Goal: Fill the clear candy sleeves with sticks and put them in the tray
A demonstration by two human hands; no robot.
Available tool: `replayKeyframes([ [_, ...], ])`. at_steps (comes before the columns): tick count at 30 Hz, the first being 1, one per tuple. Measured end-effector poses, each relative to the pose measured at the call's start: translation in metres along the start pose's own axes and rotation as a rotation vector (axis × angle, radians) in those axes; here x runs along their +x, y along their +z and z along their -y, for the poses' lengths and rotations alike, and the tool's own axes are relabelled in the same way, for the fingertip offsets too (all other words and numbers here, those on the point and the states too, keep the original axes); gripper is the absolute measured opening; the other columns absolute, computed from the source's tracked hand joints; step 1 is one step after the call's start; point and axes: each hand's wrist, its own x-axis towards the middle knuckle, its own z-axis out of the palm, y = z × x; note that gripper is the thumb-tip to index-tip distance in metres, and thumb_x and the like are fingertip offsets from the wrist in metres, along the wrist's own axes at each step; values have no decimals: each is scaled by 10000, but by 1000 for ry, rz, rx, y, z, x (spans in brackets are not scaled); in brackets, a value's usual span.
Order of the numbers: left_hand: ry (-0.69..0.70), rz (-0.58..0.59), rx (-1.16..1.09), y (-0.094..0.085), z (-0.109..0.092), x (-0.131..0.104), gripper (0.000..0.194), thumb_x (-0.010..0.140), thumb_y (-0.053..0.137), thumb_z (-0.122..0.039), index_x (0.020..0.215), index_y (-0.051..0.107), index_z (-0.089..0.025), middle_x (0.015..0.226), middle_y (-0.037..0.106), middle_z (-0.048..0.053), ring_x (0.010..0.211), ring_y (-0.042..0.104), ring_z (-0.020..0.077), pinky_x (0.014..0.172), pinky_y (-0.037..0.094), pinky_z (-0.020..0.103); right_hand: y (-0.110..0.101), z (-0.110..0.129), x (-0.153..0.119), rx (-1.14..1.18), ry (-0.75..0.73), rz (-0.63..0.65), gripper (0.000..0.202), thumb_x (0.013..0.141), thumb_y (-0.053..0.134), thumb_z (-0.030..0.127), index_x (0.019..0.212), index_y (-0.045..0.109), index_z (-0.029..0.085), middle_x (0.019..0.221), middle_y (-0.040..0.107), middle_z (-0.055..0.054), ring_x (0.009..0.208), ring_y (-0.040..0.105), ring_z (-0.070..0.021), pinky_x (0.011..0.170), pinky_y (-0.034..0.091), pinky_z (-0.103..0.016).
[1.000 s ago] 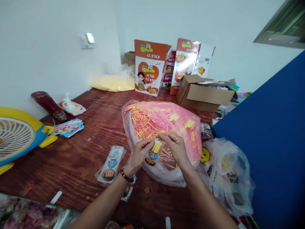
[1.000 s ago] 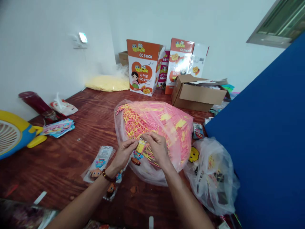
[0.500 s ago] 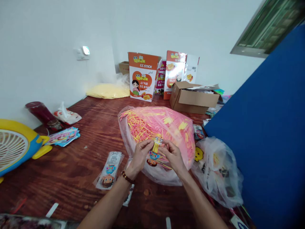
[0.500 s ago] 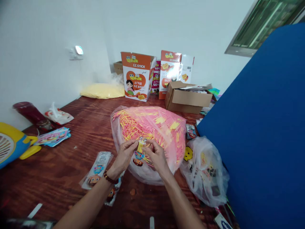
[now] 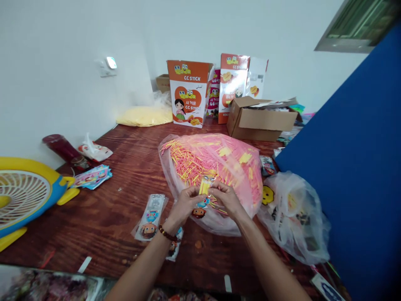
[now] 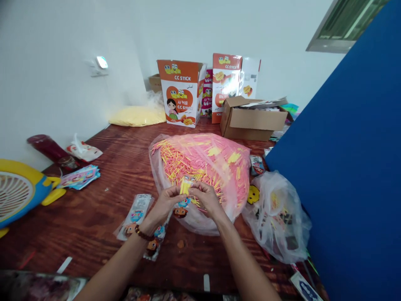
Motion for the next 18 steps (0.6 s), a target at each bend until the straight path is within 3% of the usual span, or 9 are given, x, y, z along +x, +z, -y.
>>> replayKeyframes([
  [4, 9, -29, 91, -3, 4, -1, 321, 670, 827, -401, 742, 684, -123, 659, 597, -23, 611, 487, 91, 605, 373, 215, -2, -10, 5, -37, 43, 41, 278, 614, 807, 399, 687, 644, 185, 637, 566, 34, 583, 470, -108, 563, 378, -237],
  [8, -33, -38, 42, -5, 10, -3, 326, 677, 823, -406, 784, 687, -130, 698, 619, -14, 612, 516, 91, 601, 396, 214, 0, -17, 6, -63, 9, 41, 283, 639, 786, 421, 659, 654, 172, 635, 560, 25, 598, 451, -105, 548, 356, -228],
  [11, -46, -54, 29, -6, 17, -4, 330, 683, 821, -419, 750, 690, -124, 665, 620, -8, 593, 529, 91, 587, 413, 215, 0, -22, 7, -141, -28, 19, 311, 673, 758, 432, 596, 599, 176, 577, 481, 37, 567, 390, -96, 517, 312, -224],
  [14, -40, -87, 38, -8, 22, -3, 349, 636, 851, -413, 763, 710, -120, 656, 642, 1, 599, 551, 108, 579, 432, 224, -1, -27, 9, -249, -62, -28, 379, 680, 738, 442, 527, 502, 188, 534, 407, 49, 546, 341, -92, 504, 277, -228],
  [18, -72, -88, 37, -9, 24, -4, 348, 588, 879, -382, 768, 730, -124, 653, 663, 10, 622, 584, 130, 596, 456, 238, -3, -26, 9, -262, -70, 34, 339, 690, 734, 438, 554, 554, 185, 544, 454, 49, 548, 379, -96, 532, 308, -232],
])
